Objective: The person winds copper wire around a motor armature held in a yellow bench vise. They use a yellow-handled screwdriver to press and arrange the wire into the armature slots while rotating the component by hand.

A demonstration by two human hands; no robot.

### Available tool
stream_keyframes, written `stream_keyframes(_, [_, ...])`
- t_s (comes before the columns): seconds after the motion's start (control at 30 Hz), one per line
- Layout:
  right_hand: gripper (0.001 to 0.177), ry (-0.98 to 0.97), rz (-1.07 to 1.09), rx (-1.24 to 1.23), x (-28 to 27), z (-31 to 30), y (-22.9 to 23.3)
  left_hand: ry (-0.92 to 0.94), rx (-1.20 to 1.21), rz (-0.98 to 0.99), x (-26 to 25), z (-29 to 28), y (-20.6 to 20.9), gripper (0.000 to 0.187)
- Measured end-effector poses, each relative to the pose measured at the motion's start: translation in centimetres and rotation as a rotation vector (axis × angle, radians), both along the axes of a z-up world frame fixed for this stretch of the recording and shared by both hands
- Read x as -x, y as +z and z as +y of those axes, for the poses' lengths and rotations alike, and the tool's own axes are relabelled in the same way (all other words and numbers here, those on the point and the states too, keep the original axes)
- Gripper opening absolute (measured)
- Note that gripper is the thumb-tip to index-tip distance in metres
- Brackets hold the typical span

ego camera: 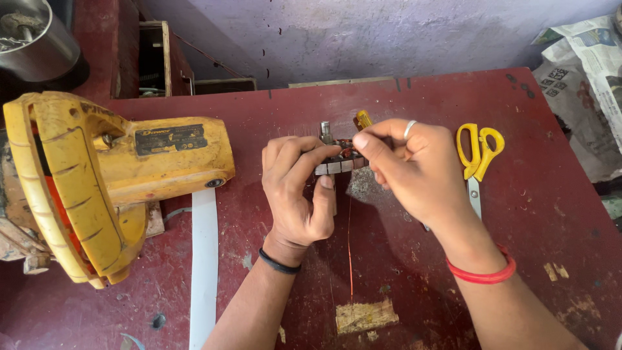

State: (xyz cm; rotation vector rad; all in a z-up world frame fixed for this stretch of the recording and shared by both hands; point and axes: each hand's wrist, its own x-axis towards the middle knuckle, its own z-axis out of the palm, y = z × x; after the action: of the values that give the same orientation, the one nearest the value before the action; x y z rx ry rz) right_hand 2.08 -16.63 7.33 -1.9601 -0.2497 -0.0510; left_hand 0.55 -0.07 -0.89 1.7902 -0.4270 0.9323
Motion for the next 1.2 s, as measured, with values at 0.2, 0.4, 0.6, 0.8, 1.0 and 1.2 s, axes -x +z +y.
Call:
stream_keyframes(0.2, [0.02,0.124,0.237,0.314,0.6,-0.6,2.3,-0.007,0.054,0.013,-0.1,0.2,-0.2,0.034])
stream_keyframes(0.4, [0.022,0.201,0.281,0.482,1.4,0.9,2.0,0.007,0.091,0.038,-0.1,0.1,-0.3,0.031])
stream_keyframes(0.6, [0.018,0.189,0.215,0.628,1.3,1.8,0.5,0.047,0.151,0.06,-0.3,0.0,-0.3,0.031])
stream_keyframes(0.8, [0.016,0.27,0.012,0.685,1.6,2.3,-1.4,0.028,0.17,0.093,-0.2,0.2,-0.2,0.031])
stream_keyframes(1.0, [0.016,0.469,0.015,0.872,2.0,2.0,-1.7,-0.011,0.141,0.076,-0.3,0.4,-0.2,0.034])
stream_keyframes(1.2, [0.02,0.616,0.127,0.99,3.5,2.5,-1.8,-0.049,0.13,0.086,-0.2,0.5,-0.1,0.032])
